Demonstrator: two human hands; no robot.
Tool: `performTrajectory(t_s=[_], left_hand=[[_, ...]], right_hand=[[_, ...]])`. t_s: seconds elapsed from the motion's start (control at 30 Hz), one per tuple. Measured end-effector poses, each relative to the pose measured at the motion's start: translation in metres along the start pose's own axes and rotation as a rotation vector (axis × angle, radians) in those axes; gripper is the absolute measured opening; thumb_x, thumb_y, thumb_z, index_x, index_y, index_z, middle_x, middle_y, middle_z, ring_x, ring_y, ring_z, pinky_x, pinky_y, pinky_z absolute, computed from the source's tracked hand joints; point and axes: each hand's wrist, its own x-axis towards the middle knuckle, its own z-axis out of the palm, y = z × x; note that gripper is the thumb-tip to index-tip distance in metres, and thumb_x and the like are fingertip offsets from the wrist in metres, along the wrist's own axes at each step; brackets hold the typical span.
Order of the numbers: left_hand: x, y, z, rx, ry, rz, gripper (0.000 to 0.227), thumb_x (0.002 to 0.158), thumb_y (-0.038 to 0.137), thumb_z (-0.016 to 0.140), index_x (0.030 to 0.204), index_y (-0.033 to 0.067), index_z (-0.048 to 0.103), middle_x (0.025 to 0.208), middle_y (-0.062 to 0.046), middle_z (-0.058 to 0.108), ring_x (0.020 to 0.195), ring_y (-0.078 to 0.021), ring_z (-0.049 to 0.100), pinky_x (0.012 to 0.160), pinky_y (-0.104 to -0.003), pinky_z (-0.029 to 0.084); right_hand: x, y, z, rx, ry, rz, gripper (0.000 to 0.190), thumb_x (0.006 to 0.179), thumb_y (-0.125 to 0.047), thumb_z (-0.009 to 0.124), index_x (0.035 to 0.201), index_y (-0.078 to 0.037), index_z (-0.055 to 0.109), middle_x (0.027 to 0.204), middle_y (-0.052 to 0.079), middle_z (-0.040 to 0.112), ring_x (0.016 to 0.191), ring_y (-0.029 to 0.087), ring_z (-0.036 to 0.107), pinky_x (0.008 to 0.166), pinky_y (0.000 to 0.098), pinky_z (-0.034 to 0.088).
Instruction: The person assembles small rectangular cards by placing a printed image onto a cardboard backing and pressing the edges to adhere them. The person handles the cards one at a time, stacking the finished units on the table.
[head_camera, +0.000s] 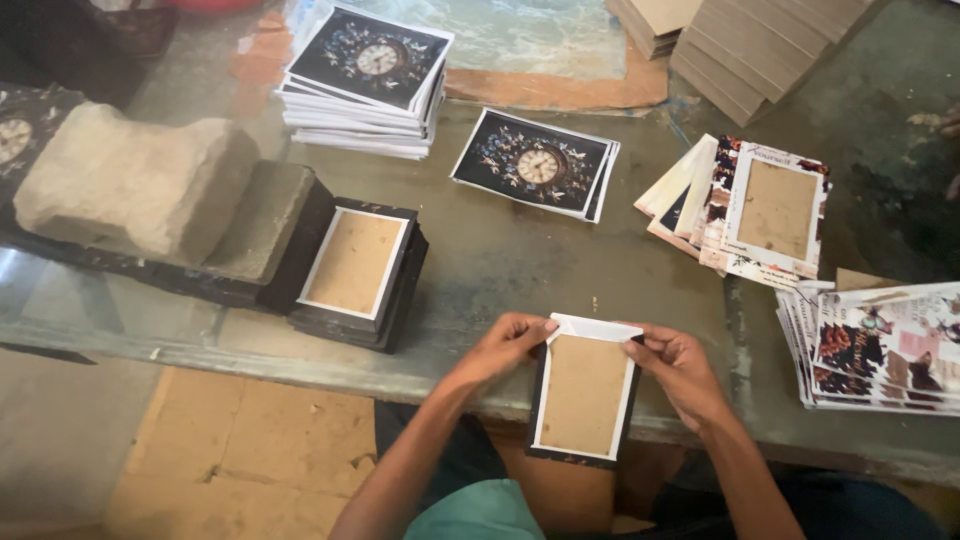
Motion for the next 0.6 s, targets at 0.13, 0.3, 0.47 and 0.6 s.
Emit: performTrajectory(t_s=[0.13,0.3,0.47,0.6], left_hand=[[0.001,0.014,-0.014,0.274,0.002,0.114,0.04,0.108,0.031,0.062,0.089,-0.0029,0.072,0.072,0.0,0.059,0.066,-0.009,0.048,0.061,-0.031,0.042],[0.002,0.044,-0.01,0.754,0.189,0.39,0.016,0.095,0.016,0.069,0.101,0.0026,0.076,0.088,-0.015,0.071,0.078,-0.0311,0.07,0.071,-0.039,0.054],[0.002,0.046,-0.018,0.861,0.08,0.644,0.046,0.089,0.016,0.076,0.129,0.0046,0.058,0.131,-0.02,0.061,0.122,-0.0431,0.06,0.102,-0.049,0.051],[-0.003,0.043,-0.021,0.763,-0.194,0.15,0.062,0.088,0.017,0.073,0.144,0.0109,0.048,0.148,-0.015,0.058,0.103,-0.0407,0.069,0.098,-0.049,0.053]], right_hand=[[0.006,-0.01,0.005,-0.095,0.021,0.019,0.035,0.092,-0.008,0.071,0.125,0.002,0.072,0.114,0.01,0.078,0.102,0.014,0.07,0.092,0.0296,0.054],[0.003,-0.031,0.026,-0.716,0.211,-0.228,0.03,0.081,-0.009,0.082,0.11,-0.005,0.078,0.109,0.007,0.081,0.1,0.017,0.075,0.094,0.0333,0.053],[-0.007,-0.013,0.036,-0.947,0.246,-0.552,0.011,0.087,-0.002,0.075,0.097,-0.008,0.076,0.109,0.004,0.078,0.103,0.025,0.073,0.091,0.037,0.057],[-0.006,-0.007,0.035,-0.901,0.307,-0.371,0.01,0.09,-0.008,0.082,0.098,-0.004,0.076,0.101,0.003,0.077,0.096,0.021,0.074,0.085,0.0366,0.056]])
